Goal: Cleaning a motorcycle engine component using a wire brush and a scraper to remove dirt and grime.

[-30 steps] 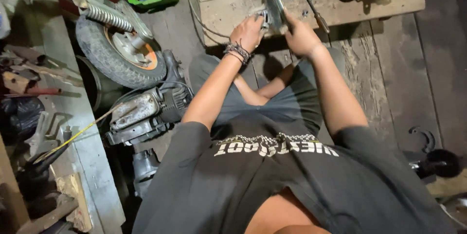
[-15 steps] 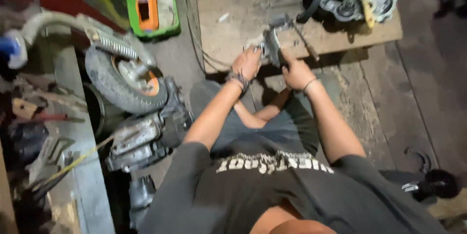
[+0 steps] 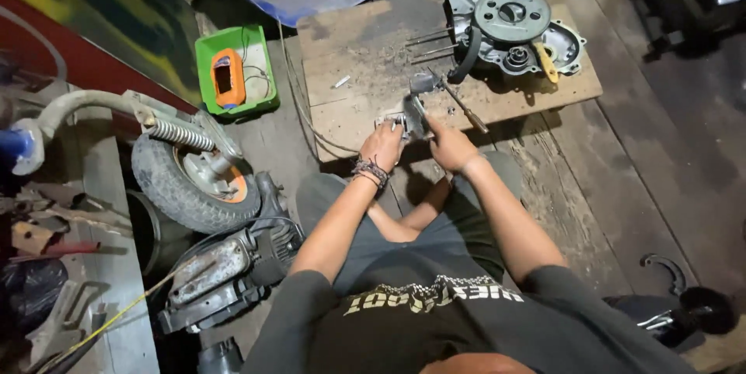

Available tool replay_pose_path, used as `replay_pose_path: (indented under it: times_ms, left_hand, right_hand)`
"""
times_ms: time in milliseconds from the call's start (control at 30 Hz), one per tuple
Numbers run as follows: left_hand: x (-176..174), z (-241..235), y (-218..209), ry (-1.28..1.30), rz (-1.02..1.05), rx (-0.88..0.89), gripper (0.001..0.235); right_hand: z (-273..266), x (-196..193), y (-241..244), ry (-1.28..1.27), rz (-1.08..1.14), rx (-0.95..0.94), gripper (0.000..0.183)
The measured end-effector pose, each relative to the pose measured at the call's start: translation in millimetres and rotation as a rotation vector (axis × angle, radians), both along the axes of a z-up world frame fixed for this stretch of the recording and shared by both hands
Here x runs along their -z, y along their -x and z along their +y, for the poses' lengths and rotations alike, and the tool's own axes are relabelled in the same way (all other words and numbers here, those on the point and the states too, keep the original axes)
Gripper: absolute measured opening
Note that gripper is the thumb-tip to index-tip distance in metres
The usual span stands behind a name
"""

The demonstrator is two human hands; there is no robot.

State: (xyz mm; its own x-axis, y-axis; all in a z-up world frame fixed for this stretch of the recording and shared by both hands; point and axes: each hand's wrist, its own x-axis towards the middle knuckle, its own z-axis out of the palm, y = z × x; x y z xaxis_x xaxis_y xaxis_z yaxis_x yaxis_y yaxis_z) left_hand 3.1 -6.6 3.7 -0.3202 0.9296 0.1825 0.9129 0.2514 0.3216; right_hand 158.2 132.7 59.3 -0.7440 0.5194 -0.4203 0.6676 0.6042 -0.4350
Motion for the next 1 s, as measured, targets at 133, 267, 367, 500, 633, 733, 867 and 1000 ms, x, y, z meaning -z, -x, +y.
replay_pose_path:
  times_ms: [133,267,367,500,633,733,867,1000]
  left_hand:
    - [10.3,6.6,1.0,-0.009,-0.001,-0.031,0.029]
    - [19.8,4.9,5.3,-0.035,0.005,-0.039,0.026]
    - [30.5,8.0,1.7,-0.066,0.041,-0.040,0.024]
    - [28.4,11.0,-7.3,-0.105,0.099,-0.073,0.019]
    - [23.3,10.3,3.0,-0.106,0.089,-0.043,0.027]
    - [19.0,4.0,0.3,-0.062,0.023,-0.036,0.030]
    - [18.1,10.0,0.0,-0.052,0.042,-0.026,0.030]
    - [27.1,11.4,4.4,-0.039,0.066,-0.031,0.032]
  right_hand:
    - [1.5,-7.8,31.9,-0.001,0.067,0.012,0.063]
    - [0.4,-1.8,8.5,-0.049,-0.017,-0.047,0.062]
    - [2.3,3.1,-10.7,-0.035,-0.030,-0.014,0.063]
    - [5.9,9.6,23.8,0.005,0.071,0.031,0.062]
    - [12.5,1.5,22.6,-0.058,0.070,-0.058,0.060]
    - [10.2,-4.3,-4.3,-0.028,0.015,-0.080,0.062]
    - [23.5,15.3,17.4,-0.041,0.051,-0.085,0.066]
    - [17.4,6.7,34.8,-0.102,0.114,-0.075,0.063]
